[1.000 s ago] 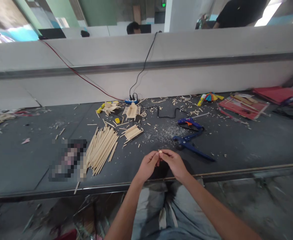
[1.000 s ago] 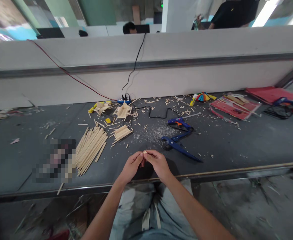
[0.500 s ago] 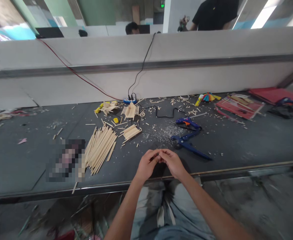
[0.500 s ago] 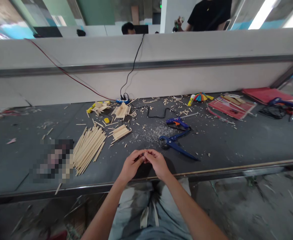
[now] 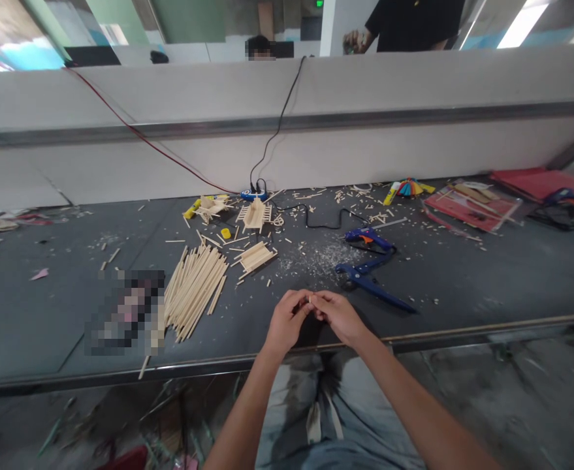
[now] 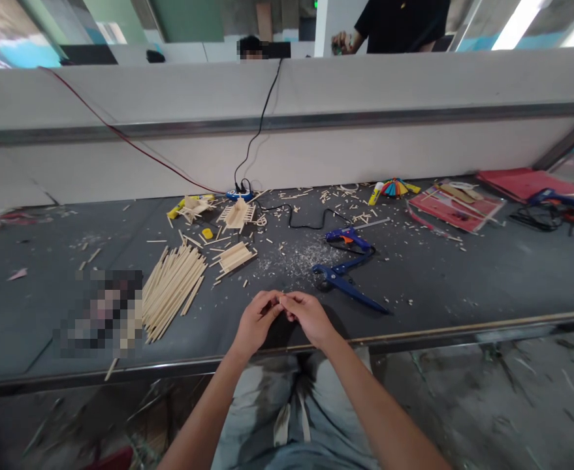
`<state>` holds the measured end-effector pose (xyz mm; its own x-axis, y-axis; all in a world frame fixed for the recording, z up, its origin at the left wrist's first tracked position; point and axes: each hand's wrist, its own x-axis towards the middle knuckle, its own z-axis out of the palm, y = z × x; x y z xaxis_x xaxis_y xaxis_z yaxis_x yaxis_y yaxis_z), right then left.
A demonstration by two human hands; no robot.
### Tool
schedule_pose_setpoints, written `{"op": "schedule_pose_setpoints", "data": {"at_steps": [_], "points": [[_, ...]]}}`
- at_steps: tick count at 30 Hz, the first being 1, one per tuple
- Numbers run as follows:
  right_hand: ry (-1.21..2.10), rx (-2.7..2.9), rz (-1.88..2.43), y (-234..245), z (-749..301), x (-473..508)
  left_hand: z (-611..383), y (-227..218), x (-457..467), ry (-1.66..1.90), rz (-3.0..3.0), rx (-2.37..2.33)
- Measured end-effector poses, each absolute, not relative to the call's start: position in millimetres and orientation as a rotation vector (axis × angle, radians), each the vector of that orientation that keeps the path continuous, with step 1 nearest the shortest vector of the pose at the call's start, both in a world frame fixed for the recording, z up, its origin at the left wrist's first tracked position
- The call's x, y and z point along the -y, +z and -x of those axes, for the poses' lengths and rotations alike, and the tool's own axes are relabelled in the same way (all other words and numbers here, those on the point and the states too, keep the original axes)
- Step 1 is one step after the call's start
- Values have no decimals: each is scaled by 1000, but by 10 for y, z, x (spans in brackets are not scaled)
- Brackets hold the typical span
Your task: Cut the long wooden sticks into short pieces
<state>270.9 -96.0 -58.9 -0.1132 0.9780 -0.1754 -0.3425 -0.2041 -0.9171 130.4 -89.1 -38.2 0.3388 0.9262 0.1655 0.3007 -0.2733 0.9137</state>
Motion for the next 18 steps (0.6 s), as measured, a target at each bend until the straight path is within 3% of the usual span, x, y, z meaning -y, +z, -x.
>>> {"op": "schedule_pose_setpoints", "data": {"at_steps": [18], "points": [[1684, 771, 975, -529, -2726, 959, -1320, -406, 902, 937, -1825, -1096]]}}
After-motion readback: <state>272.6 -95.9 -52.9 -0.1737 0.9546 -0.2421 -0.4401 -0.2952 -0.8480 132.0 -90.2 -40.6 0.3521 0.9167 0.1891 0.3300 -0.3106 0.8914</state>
